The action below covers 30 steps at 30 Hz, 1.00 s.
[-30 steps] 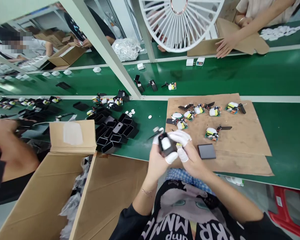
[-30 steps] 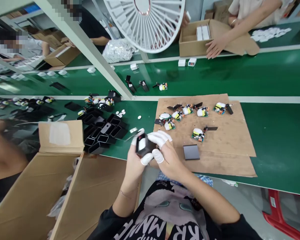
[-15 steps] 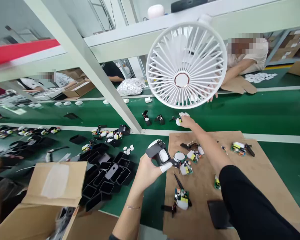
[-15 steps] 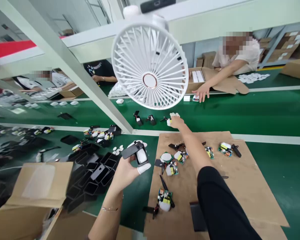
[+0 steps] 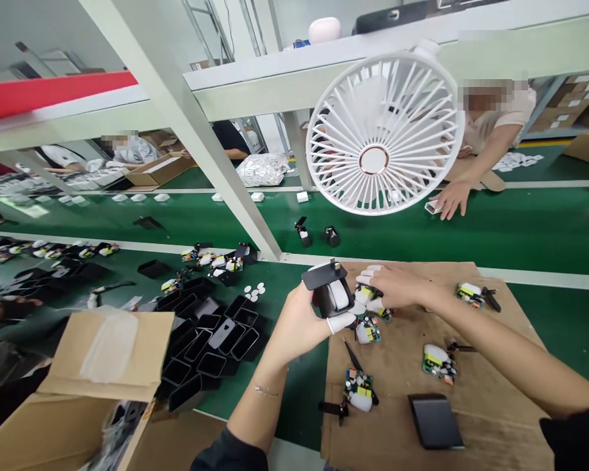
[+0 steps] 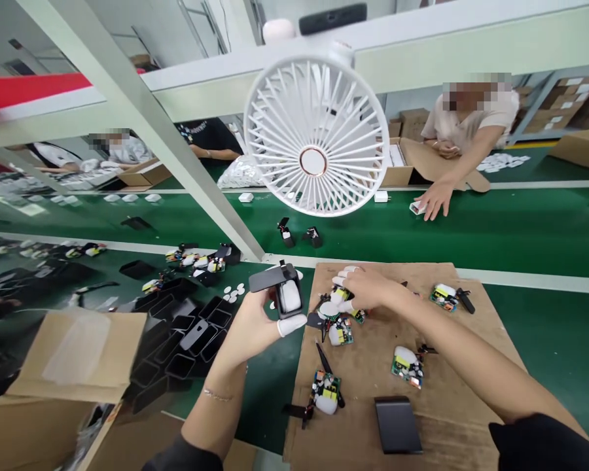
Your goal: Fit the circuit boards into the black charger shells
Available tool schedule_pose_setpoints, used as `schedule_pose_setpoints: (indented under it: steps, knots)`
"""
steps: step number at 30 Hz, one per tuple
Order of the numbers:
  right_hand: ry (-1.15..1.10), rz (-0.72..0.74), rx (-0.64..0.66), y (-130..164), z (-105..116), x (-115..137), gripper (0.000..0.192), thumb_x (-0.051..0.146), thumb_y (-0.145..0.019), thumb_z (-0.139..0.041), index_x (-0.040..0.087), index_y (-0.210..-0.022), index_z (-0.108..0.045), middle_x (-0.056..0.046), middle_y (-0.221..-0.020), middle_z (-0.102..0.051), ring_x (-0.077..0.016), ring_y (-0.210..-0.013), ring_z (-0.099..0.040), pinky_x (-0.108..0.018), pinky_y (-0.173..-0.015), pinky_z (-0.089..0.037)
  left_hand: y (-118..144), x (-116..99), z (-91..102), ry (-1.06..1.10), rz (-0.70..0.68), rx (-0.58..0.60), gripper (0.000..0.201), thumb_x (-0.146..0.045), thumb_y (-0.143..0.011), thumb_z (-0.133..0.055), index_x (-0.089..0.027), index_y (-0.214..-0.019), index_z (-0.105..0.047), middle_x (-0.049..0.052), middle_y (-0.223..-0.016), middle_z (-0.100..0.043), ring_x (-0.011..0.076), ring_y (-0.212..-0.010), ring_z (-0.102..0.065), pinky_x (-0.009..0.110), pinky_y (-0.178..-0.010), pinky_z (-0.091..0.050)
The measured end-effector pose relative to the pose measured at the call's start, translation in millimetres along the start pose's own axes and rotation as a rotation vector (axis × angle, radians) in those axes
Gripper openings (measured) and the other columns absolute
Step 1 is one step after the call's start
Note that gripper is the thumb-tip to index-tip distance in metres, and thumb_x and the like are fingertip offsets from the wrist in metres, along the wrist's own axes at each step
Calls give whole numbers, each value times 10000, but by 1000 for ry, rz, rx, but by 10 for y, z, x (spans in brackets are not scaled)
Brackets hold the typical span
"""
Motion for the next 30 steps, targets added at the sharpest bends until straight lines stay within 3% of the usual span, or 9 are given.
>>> schedule_pose_setpoints:
  steps: [3,6,8,12,15,18,23,26,30]
  knots:
    - [-171,2,-97,352,212,347,484,398,-904,-623,237,-1357,-566,-106,-1407,-587,-297,-1272,-563,-470,-1076,-438,34,-112,-43,60,-23,17,428,-405,-680,-804,-213,-1034,-659,44,-913,-711,240,-845,-672,355,-726,-573]
    - [-747,-71,-368,651,439,629,498,480,-992,-460,335,-1466,-415,-50,-1480,-519,-257,-1278,-569,-475,-1024,-506,90,-275,-122,47,-145,-16,398,-362,-688,-810,-221,-1026,-653,54,-1027,-709,256,-975,-670,399,-868,-567]
    - [-1027,-50,-428,755,436,859,527,532,-982,-473,390,-1480,-375,-13,-1523,-468,-243,-1332,-525,-464,-1031,-514,146,-364,-186,-7,-269,-114,465,-311,-686,-805,-230,-1109,-630,72,-1155,-680,289,-1148,-616,445,-988,-525]
    - [-1234,-11,-463,753,281,1177,554,588,-923,-565,362,-1424,-495,-1,-1507,-491,-231,-1438,-391,-428,-1175,-370,304,-392,-386,-173,-478,-321,540,-222,-726,-700,-247,-1245,-553,91,-1245,-642,324,-1295,-529,576,-1130,-372]
    - [-1356,-85,-526,736,115,1154,542,625,-855,-639,340,-1315,-623,-10,-1457,-548,-258,-1425,-410,-433,-1189,-341,406,-333,-544,-259,-533,-346,616,-170,-695,-631,-253,-1291,-500,94,-1255,-635,321,-1257,-567,613,-1153,-309]
    - [-1464,-165,-556,778,-62,1075,511,628,-797,-701,323,-1207,-703,-30,-1378,-622,-291,-1388,-459,-474,-1196,-312,501,-322,-624,-300,-567,-344,650,-177,-687,-618,-249,-1311,-452,112,-1239,-633,326,-1253,-568,597,-1127,-345]
    - [-1688,-215,-529,836,-242,1071,473,588,-709,-792,332,-1104,-751,-32,-1302,-676,-339,-1296,-551,-522,-1124,-409,611,-321,-689,-288,-606,-355,690,-178,-693,-626,-254,-1338,-393,110,-1203,-643,327,-1269,-558,590,-1117,-353]
    - [-1709,-269,-531,857,-307,1071,479,548,-686,-825,332,-1106,-750,-30,-1285,-687,-336,-1297,-552,-519,-1140,-389,613,-215,-755,-273,-528,-333,682,-192,-657,-633,-253,-1301,-417,105,-1201,-643,333,-1272,-553,609,-1133,-319]
    - [-1551,-321,-585,935,-470,1003,468,552,-790,-744,325,-1197,-704,-21,-1409,-597,-293,-1393,-452,-499,-1213,-261,641,-52,-802,-233,-377,-363,702,-159,-618,-616,-261,-1290,-438,116,-1267,-619,335,-1282,-534,634,-1140,-275]
Point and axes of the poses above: each hand's wrist, its own y-axis away from the middle knuckle, its own z-axis out of the back of the hand, x = y × z, the point moved 6 cm from there along -y, towards the middle knuckle
